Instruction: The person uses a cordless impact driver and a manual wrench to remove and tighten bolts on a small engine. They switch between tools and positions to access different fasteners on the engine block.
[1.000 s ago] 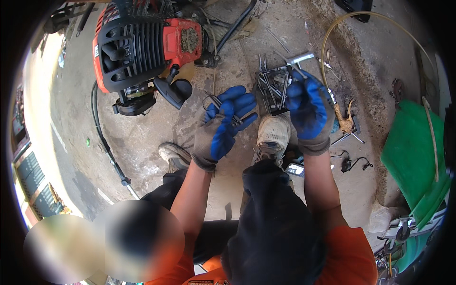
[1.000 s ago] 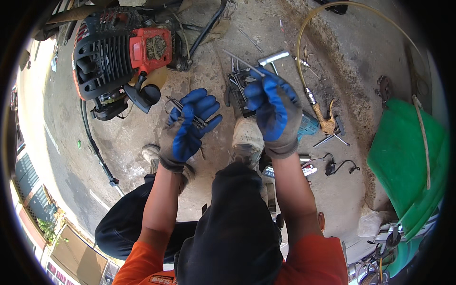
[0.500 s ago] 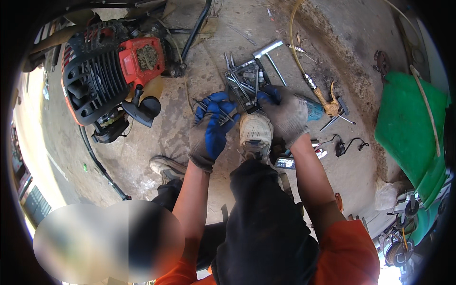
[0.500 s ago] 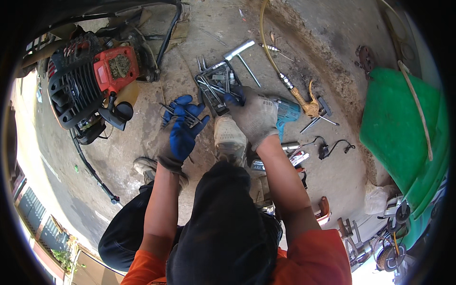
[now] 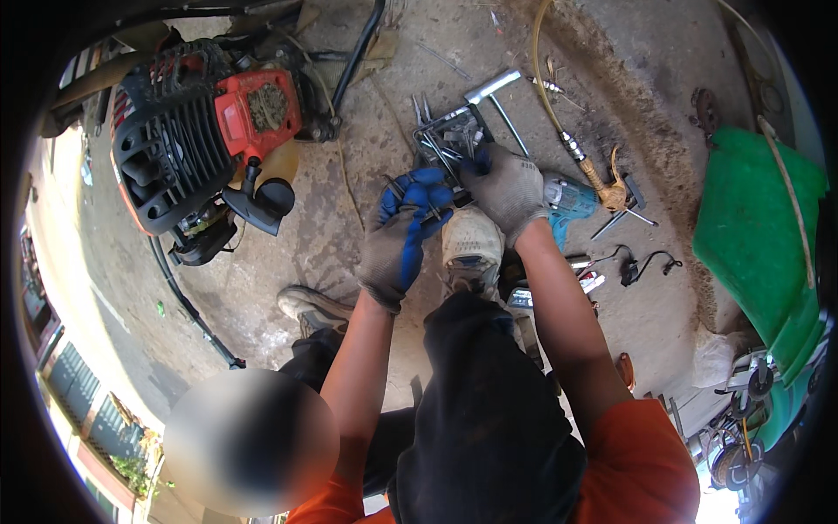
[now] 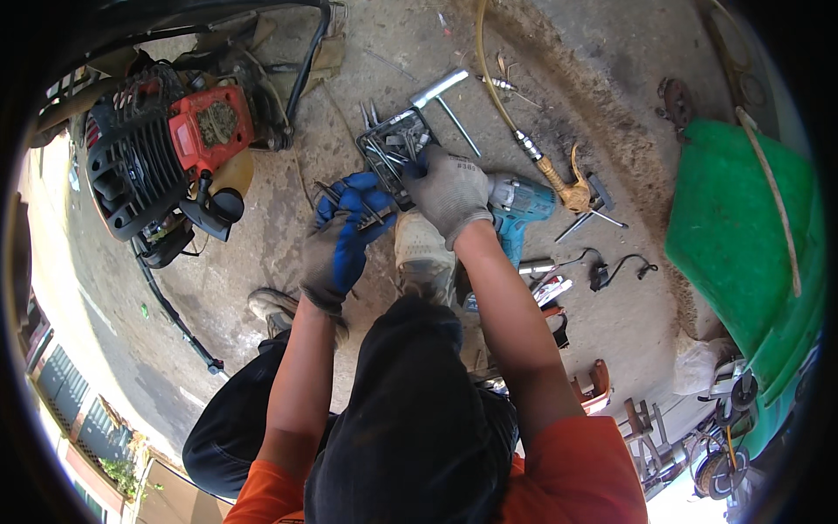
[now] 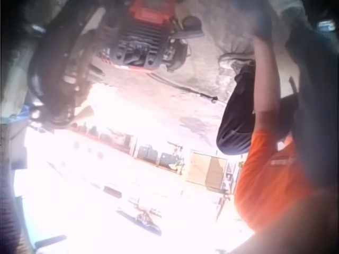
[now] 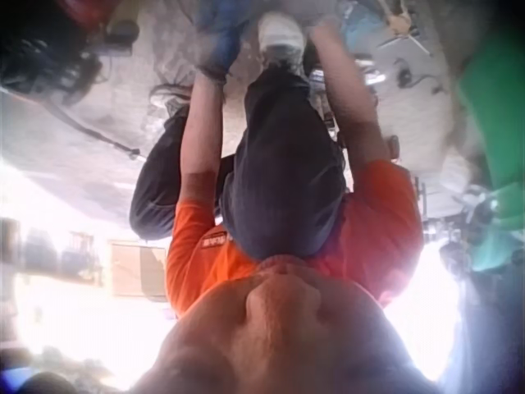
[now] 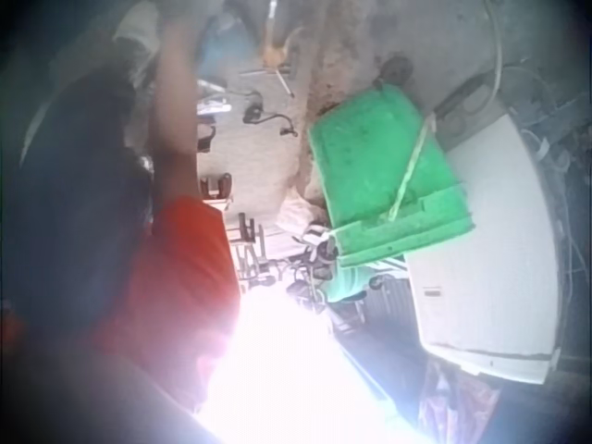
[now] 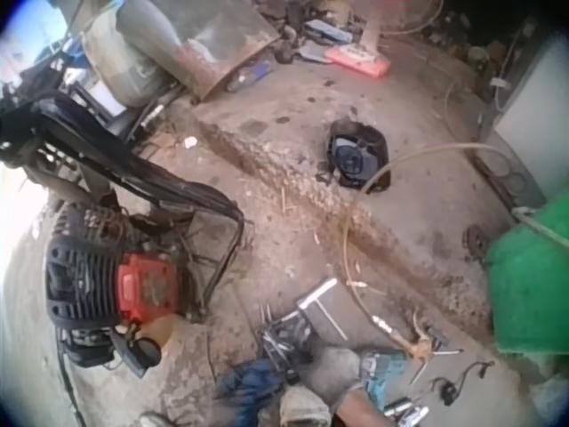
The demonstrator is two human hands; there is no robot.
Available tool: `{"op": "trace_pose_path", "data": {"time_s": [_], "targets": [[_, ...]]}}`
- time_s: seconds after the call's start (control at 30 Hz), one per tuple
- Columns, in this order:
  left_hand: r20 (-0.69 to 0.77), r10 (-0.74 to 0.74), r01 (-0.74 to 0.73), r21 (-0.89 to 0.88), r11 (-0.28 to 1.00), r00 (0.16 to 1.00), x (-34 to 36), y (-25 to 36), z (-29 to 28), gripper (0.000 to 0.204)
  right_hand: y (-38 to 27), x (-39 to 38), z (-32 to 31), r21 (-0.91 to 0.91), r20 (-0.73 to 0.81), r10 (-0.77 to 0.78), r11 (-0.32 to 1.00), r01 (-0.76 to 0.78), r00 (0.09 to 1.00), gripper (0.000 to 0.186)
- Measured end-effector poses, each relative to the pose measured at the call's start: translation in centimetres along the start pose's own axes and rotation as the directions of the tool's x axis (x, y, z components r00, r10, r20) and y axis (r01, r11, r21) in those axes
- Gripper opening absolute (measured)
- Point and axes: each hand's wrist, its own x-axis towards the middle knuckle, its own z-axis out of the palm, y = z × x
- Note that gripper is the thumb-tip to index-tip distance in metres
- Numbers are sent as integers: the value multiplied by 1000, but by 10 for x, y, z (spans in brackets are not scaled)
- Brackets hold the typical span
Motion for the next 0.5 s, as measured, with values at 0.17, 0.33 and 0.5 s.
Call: {"op": "trace_pose_path", "data": {"time_s": [0.17,0.33,0.5], "targets": [[13,110,-109,-44,993,994,-3,9,9,27,-3,-39,-15,383,-214,-338,834,397,917,21],[132,311,-328,133,935,941,-13,22,18,27,-6,-42,-31,315,-313,-527,727,610,790,21],[181,360,-394,214,894,915,-19,28,25,26,-6,-44,-32,273,-307,-634,655,704,709,24]]}}
